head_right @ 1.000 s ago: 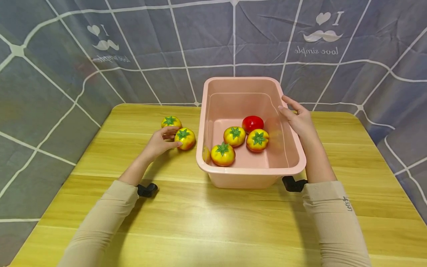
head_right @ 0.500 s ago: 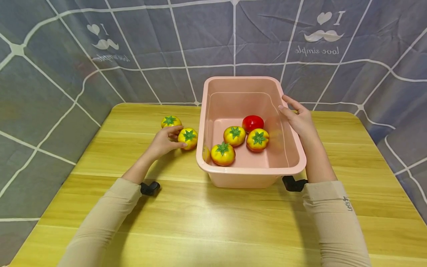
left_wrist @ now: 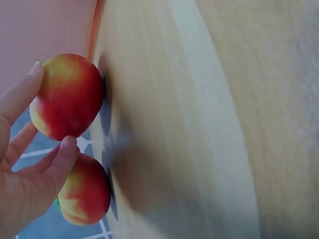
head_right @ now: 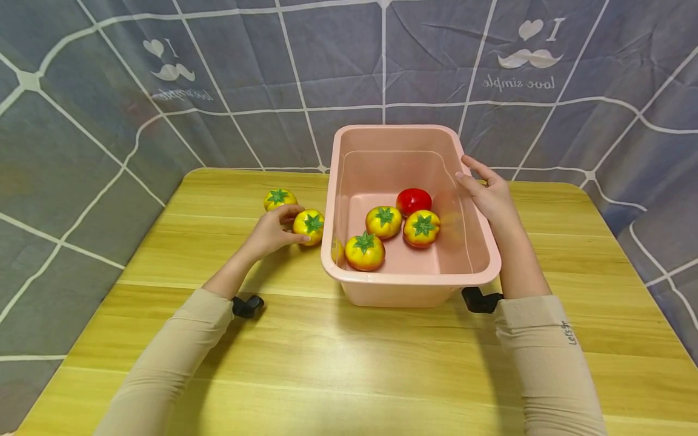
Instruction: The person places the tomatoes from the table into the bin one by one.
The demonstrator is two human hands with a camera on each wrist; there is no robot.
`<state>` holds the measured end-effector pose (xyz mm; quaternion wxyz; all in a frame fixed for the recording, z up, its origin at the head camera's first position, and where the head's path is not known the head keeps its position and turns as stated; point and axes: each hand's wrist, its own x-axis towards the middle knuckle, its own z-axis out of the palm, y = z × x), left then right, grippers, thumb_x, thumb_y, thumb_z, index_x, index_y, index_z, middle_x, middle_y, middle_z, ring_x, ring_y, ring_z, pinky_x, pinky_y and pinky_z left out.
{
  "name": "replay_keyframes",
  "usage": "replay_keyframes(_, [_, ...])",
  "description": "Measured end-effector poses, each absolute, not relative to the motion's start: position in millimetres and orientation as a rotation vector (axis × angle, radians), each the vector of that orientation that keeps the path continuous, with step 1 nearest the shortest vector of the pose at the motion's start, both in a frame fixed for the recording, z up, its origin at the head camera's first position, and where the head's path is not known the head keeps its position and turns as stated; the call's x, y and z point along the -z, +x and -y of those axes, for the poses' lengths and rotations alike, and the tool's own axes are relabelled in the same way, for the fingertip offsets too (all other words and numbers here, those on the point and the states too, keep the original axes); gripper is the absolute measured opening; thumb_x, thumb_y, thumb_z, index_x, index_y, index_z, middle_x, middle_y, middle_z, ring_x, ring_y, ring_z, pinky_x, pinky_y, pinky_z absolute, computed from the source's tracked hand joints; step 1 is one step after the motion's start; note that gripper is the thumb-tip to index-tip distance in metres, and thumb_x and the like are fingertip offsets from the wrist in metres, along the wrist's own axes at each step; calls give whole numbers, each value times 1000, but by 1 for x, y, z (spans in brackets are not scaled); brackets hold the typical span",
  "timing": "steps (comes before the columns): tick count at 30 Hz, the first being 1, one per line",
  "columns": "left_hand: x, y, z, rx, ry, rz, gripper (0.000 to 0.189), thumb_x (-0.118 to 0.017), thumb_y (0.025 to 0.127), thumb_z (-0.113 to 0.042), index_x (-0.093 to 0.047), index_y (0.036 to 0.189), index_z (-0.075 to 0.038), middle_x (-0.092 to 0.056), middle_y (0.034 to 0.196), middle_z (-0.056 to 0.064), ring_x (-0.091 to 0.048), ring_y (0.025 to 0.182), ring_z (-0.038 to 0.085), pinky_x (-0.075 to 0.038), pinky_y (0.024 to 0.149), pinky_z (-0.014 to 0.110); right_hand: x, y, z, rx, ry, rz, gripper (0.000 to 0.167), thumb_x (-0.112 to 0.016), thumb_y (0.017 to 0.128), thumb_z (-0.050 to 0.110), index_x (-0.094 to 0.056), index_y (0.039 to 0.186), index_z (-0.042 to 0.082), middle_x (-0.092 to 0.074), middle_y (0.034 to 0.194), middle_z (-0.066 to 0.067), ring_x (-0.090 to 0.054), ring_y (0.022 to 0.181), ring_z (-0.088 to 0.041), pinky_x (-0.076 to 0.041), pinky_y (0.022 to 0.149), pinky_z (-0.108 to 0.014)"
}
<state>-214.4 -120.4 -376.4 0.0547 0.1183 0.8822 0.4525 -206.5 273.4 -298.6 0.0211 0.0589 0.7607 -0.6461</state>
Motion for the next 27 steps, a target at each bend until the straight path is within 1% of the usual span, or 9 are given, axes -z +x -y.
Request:
replay_keyframes(4, [377, -215, 120, -1433, 319, -2622, 63, -80, 73, -7, -49, 127, 2, -53, 126, 20, -52, 115, 32, -41, 98, 38, 298, -207, -273, 1984, 188, -2365, 63, -62, 90, 29, -35, 145, 16, -47, 121, -1, -61, 74, 4, -50, 64, -13])
replay_keyframes(11, [380, -216, 121, -1485, 330, -2587, 70, -79, 72, -4, -46, 133, 1, -49, 129, 22, -51, 115, 34, -41, 98, 40, 299, -206, -274, 1978, 176, -2389, 62, -62, 90, 29, -36, 144, 16, -49, 119, 1, -61, 74, 5, -50, 64, -12])
replay_keyframes(16, [379, -215, 122, -1511, 327, -2556, 67, -79, 73, -5, -48, 132, -1, -49, 130, 22, -50, 116, 34, -41, 99, 40, 299, -206, -274, 1990, 172, -2388, 61, -62, 90, 29, -37, 144, 15, -50, 116, 3, -60, 73, 5, -50, 64, -12])
replay_keyframes(20, [375, -215, 122, -1522, 302, -2542, 65, -79, 74, -7, -49, 132, -4, -50, 130, 20, -50, 117, 32, -40, 99, 39, 299, -206, -273, 1997, 177, -2377, 62, -62, 90, 28, -36, 144, 15, -47, 121, 0, -60, 74, 5, -50, 64, -12])
replay_keyframes(27, [366, -215, 123, -1563, 275, -2535, 64, -79, 74, -11, -50, 132, -8, -51, 128, 17, -51, 114, 30, -42, 97, 40, 299, -206, -273, 1985, 184, -2373, 62, -61, 90, 29, -35, 145, 16, -41, 132, -7, -60, 74, 6, -50, 64, -12])
